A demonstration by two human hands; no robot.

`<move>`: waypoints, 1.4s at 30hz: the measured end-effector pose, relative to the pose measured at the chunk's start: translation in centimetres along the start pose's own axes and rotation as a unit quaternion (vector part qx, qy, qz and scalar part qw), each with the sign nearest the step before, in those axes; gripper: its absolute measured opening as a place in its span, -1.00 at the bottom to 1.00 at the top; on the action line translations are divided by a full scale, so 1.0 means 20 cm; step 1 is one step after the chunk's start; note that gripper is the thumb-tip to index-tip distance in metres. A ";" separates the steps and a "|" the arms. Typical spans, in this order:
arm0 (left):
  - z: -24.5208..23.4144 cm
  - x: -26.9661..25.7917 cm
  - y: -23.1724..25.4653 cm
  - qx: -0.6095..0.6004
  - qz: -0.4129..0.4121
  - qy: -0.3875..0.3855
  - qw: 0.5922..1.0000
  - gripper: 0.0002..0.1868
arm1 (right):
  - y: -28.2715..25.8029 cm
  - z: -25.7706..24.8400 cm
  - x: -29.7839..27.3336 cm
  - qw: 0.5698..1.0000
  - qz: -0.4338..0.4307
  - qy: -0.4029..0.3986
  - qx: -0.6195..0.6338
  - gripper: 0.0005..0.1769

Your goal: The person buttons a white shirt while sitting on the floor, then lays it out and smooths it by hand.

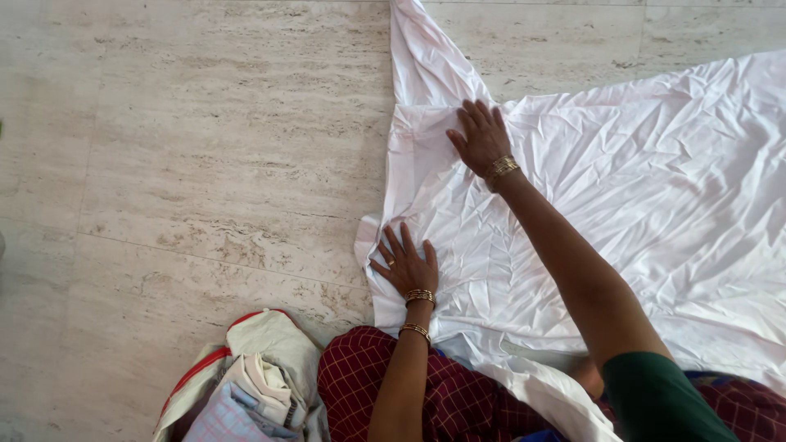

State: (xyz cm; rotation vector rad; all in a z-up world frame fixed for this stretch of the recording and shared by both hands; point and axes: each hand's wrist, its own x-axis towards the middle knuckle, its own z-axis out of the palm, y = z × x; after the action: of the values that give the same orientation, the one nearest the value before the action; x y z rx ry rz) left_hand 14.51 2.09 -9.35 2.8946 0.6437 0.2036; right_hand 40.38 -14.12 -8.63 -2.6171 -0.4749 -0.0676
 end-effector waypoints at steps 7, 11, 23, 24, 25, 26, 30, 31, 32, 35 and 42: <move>-0.02 0.01 0.00 -0.005 0.001 -0.022 1.000 -0.29 | 0.14 -0.02 0.56 0.991 0.106 -0.081 -0.023 -0.25; -0.02 0.03 0.01 -0.006 0.001 -0.022 1.000 -0.29 | 0.02 -0.04 0.32 0.998 0.051 0.043 0.003 -0.23; 0.05 0.01 -0.01 0.052 0.014 -0.008 0.999 -0.25 | 1.15 -0.60 -0.78 0.968 0.179 0.054 -0.165 -0.15; 0.04 0.01 -0.02 0.051 0.016 -0.007 0.999 -0.25 | 1.29 -0.73 -0.85 0.941 0.274 0.074 -0.186 -0.16; 0.05 0.01 -0.02 0.051 0.017 -0.006 0.999 -0.26 | 1.39 -0.83 -0.92 0.924 0.338 0.103 -0.145 -0.18; 0.05 0.02 -0.02 0.050 0.019 -0.002 0.999 -0.26 | 1.44 -0.90 -0.98 0.901 0.401 0.127 -0.103 -0.19; 0.07 0.08 -0.03 0.056 0.040 0.008 0.998 -0.28 | 1.19 -0.67 -1.07 0.964 0.227 0.079 -0.111 -0.16; 0.07 0.10 -0.03 0.063 0.050 0.011 0.997 -0.28 | 1.02 -0.55 -1.10 0.973 0.189 0.014 -0.135 -0.11; 0.08 0.12 -0.01 0.080 0.061 0.030 0.994 -0.34 | 0.85 -0.47 -1.19 0.976 0.123 -0.024 -0.180 -0.10; 0.08 0.16 0.01 0.071 0.118 0.060 0.989 -0.43 | 0.74 -0.50 -1.19 0.981 0.159 0.005 -0.109 -0.15; 0.19 0.57 0.15 0.070 0.162 -0.032 0.984 -0.28 | 0.76 -0.59 -1.01 0.980 0.165 -0.003 -0.113 -0.19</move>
State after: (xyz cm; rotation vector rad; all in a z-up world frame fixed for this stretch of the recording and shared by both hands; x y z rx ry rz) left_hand 26.61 3.89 -11.50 3.1128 0.1770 0.1094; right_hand 26.96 -38.64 -7.63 -2.8829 -0.0311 -0.0038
